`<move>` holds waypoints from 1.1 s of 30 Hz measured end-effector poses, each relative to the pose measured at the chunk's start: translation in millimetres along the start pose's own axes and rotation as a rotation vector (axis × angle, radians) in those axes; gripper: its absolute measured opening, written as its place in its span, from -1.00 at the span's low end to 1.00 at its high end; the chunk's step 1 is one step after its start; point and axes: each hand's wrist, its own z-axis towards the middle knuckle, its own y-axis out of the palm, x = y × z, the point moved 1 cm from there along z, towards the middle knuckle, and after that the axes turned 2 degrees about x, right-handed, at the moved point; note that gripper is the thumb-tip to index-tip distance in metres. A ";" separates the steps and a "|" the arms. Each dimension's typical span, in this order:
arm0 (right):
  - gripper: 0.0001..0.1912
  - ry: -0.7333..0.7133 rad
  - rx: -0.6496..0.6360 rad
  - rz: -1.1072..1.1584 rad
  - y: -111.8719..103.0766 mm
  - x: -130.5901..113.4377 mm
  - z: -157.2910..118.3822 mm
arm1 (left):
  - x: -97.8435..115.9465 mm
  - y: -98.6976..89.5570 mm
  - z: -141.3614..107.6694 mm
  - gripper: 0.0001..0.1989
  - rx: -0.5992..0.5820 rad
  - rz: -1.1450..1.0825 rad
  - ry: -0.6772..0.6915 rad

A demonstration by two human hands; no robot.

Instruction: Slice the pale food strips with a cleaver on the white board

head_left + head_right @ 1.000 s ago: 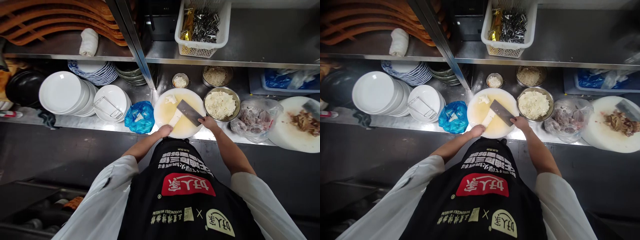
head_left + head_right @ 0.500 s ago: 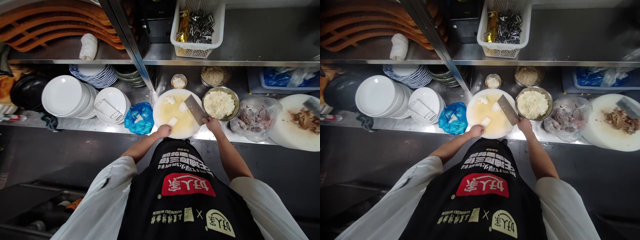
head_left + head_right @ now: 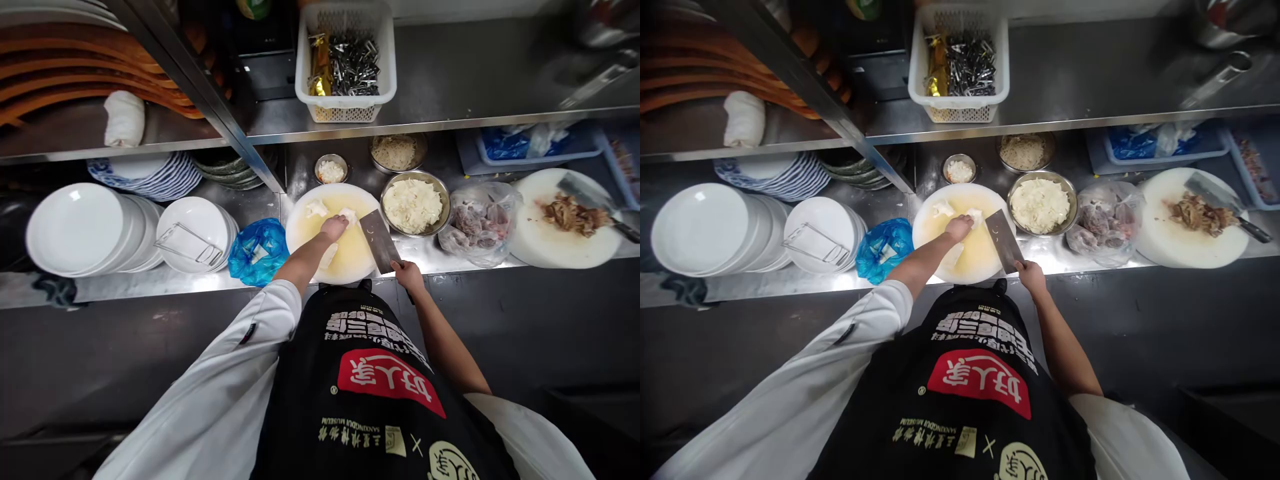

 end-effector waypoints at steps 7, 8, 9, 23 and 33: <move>-0.47 -0.133 -0.026 -0.176 -4.6 -15.9 -7.6 | -1.9 17.5 -63.5 -0.75 0.065 -0.025 0.085; -0.47 -0.153 -0.044 -0.208 -3.4 -23.1 -6.4 | -0.4 22.6 -72.5 -0.75 0.083 -0.039 0.069; -0.47 -0.169 -0.060 -0.239 -1.7 -30.9 -4.6 | 1.1 27.4 -79.2 -0.75 0.106 -0.054 0.053; -0.50 -0.123 -0.117 -0.271 -27.1 -40.8 69.1 | 1.8 44.3 -77.6 -0.78 0.164 -0.113 0.100; -0.48 -0.136 -0.028 -0.313 -34.8 -41.1 40.4 | 21.5 25.2 -79.0 -0.79 0.294 -0.192 0.017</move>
